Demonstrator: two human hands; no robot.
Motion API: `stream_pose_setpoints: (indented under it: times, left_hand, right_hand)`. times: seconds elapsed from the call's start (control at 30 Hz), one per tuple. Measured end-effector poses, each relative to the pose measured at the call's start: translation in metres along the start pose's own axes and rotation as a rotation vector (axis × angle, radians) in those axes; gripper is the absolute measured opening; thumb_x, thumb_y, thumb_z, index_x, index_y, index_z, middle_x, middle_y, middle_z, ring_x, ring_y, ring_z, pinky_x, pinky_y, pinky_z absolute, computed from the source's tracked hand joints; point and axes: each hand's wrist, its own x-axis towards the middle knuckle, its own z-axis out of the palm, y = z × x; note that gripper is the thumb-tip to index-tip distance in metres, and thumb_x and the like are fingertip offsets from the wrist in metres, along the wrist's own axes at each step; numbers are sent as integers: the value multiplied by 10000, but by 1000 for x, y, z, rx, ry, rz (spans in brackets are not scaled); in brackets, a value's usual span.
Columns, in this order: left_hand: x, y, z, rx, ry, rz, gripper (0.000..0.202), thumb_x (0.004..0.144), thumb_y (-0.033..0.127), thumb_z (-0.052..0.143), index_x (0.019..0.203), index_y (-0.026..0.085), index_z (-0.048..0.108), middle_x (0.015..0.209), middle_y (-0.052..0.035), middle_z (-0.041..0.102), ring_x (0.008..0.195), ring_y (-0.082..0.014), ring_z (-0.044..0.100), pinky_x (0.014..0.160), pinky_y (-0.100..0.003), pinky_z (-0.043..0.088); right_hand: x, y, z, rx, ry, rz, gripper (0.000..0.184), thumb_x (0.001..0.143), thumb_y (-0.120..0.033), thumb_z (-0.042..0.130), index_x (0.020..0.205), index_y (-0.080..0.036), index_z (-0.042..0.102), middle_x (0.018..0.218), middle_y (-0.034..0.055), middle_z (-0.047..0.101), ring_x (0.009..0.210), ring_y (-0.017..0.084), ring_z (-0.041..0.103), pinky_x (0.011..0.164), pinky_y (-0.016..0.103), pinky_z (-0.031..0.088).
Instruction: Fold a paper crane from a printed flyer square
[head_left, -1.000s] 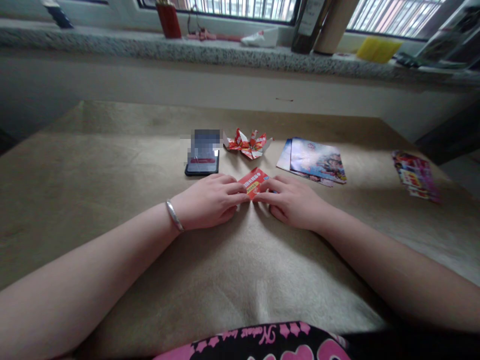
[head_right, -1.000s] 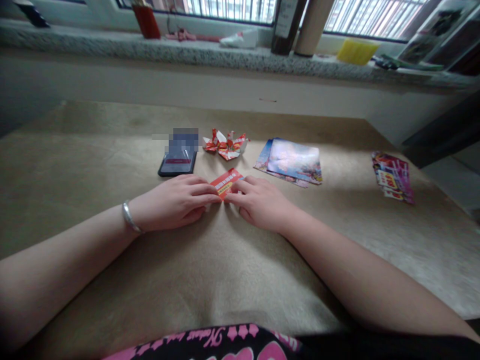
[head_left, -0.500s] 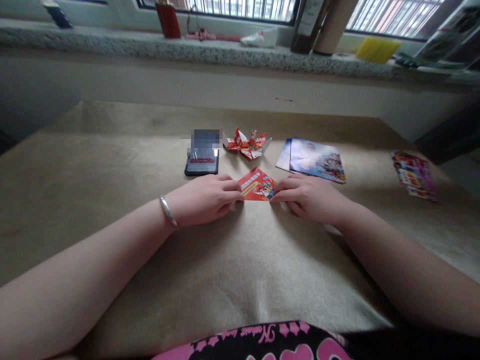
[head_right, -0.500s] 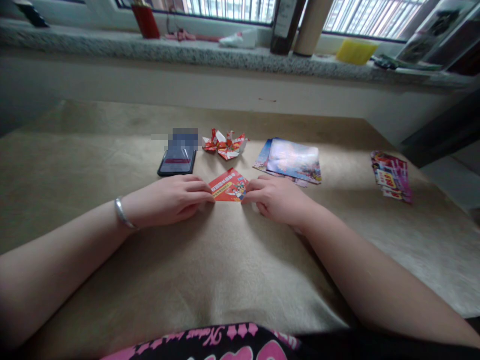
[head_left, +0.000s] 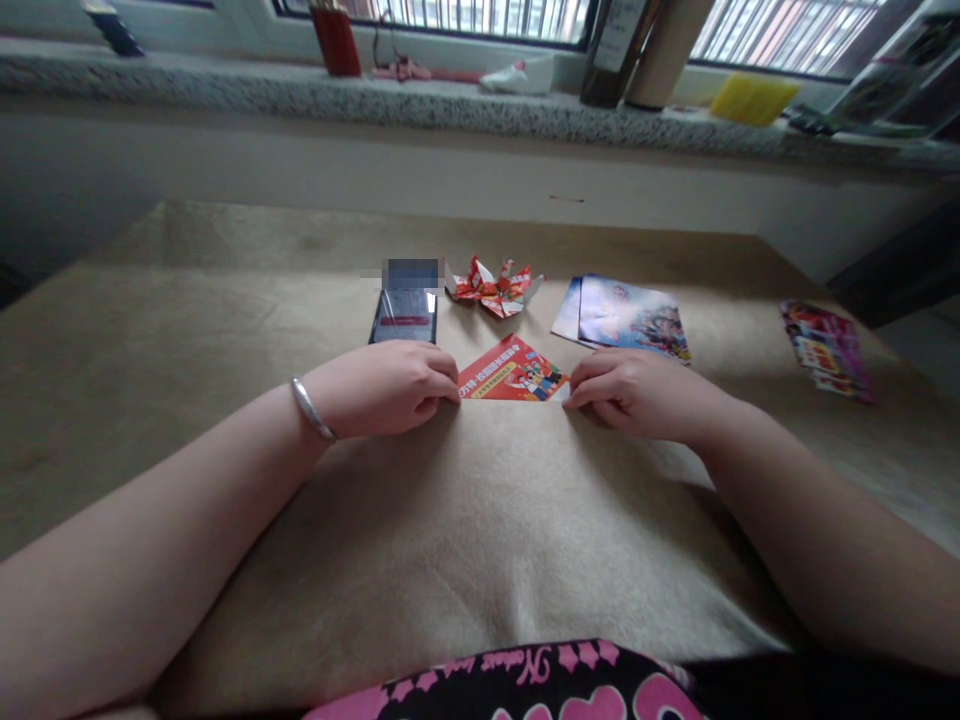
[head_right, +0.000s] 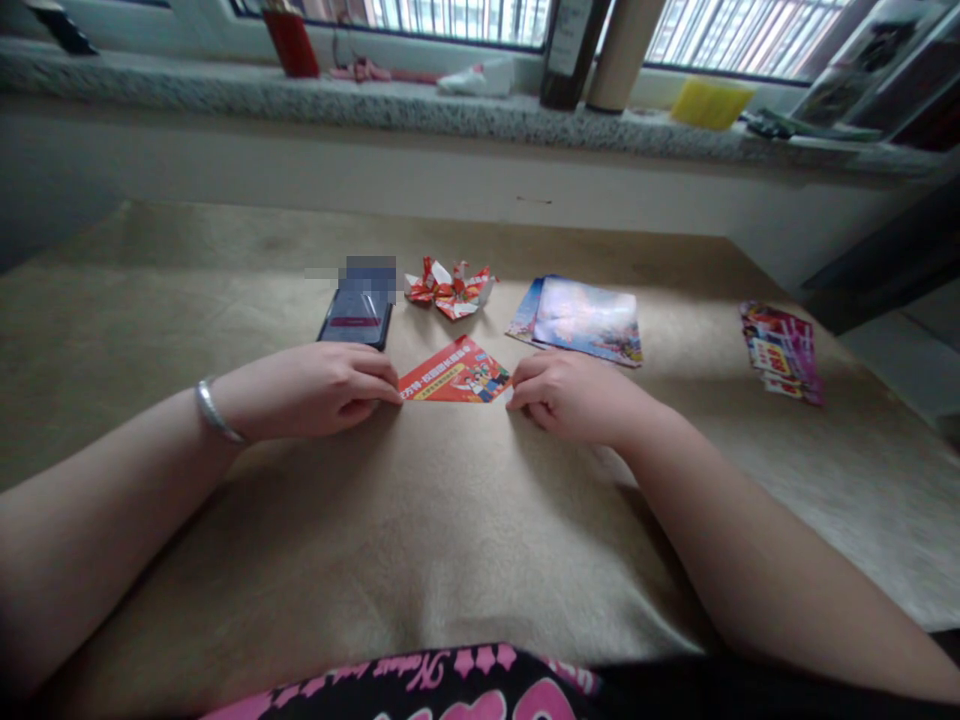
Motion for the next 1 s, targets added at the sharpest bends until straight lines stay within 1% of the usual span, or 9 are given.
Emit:
stream_pose_setpoints:
  times: [0.13,0.27,0.43,0.57,0.7,0.87,1.0]
  left_hand:
    - [-2,-1,-3,-25,-23,-19,337,769,53,464,934,204,716,924,-36,678,864,-147,610,789,-237,480]
    - [-6,-4,-4,-39,-45,-67,348,749,62,474,926,224,726,922,-24,684,846,-147,624,783,-244,491]
    - [-7,-9,-4,-45,-61,-105,346,749,64,473,903,230,733,940,-14,692,841,-147,633,783,-248,491]
    - [-9,-13,-3,-57,-70,-102,355,747,58,472,896,239,739,937,-7,695,849,-143,628,795,-240,484]
    - [-11,-15,-2,-41,-80,-99,357,748,61,473,901,241,742,919,-9,695,827,-134,618,775,-224,478]
    - [-12,-17,-4,-38,-82,-120,352,744,71,476,874,252,749,908,-2,697,801,-126,622,754,-209,473]
    - [-12,-18,-4,-42,-82,-128,344,757,85,465,870,243,750,903,-6,699,800,-125,615,762,-210,474]
  right_hand:
    - [-3,2,-4,7,-15,26,341,778,-81,434,849,-212,741,911,49,699,784,151,634,727,292,492]
    - [-7,7,-5,36,-49,28,320,782,-113,450,846,-224,742,919,40,700,795,148,636,738,290,483]
    - [-12,12,-6,39,-60,58,303,782,-133,468,851,-233,746,921,29,705,798,145,638,727,280,479]
    - [-15,14,-9,33,-80,82,296,780,-142,481,853,-247,747,938,15,711,797,141,643,715,272,481]
    - [-17,15,-10,13,-96,101,302,782,-145,487,872,-266,749,972,3,712,810,140,648,716,268,481]
    - [-20,15,-10,0,-79,97,301,776,-140,495,875,-272,747,969,-2,713,797,133,651,699,255,475]
    - [-23,16,-11,-29,-79,131,290,773,-146,498,847,-281,744,979,-19,713,794,129,656,688,253,467]
